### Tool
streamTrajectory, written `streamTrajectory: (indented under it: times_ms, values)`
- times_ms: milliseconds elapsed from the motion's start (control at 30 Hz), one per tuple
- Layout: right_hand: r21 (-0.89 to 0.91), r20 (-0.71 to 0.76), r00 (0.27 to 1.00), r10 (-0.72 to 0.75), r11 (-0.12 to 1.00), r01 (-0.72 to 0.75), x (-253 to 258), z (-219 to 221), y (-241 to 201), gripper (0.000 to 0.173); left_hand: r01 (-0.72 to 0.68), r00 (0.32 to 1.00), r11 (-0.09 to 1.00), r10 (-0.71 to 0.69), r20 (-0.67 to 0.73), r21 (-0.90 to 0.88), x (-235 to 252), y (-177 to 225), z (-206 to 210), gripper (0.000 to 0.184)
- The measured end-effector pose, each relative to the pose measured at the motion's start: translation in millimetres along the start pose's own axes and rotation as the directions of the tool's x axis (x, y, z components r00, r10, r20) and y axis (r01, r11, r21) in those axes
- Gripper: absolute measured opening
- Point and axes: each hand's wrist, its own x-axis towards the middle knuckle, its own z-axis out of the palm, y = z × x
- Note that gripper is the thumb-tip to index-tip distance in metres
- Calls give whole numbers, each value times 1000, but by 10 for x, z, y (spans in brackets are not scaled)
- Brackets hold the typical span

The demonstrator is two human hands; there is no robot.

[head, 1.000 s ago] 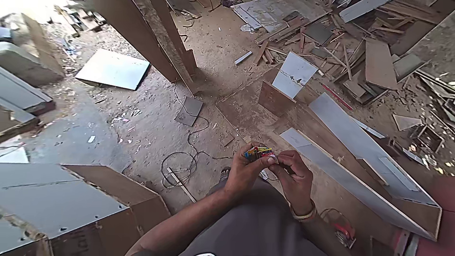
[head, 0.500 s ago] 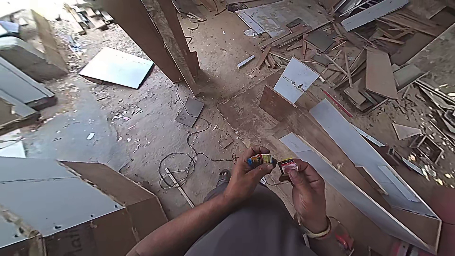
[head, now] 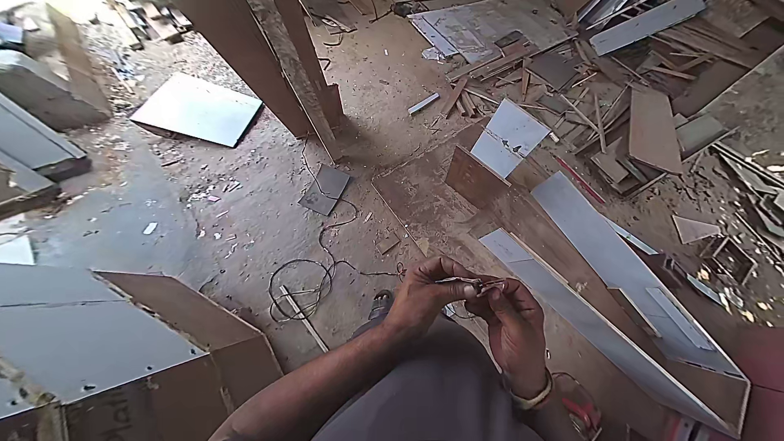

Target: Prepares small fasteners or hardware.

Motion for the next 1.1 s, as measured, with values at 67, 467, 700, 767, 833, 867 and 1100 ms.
streamTrajectory:
  times_ms: [67,467,700,767,833,867,1100]
  values:
    - [23,-27,1000,12,1000,-11,11,-34,-15,10,42,998,999,-41,47,-19,11,5,-27,16]
    - [24,-33,997,-71,997,72,11,-65,-102,9,85,991,946,-47,126,-313,36,-205,-105,12]
    - [37,-35,999,-9,999,10,25,-109,-125,7,15,968,990,21,252,-142,90,-137,-191,17]
    - [25,-29,1000,-1,1000,1,12,-104,-122,7,-7,967,992,39,253,-126,92,-131,-202,19]
    - [-7,-11,1000,-17,1000,17,-1,-102,-117,8,14,980,988,18,198,-155,73,-113,-178,20]
    - [-40,-11,999,-38,998,37,-4,-95,-122,9,23,987,986,4,160,-165,63,-102,-161,19]
    - [-96,3,981,-192,977,191,22,-40,-233,7,-32,998,985,40,42,-169,9,-117,-169,17]
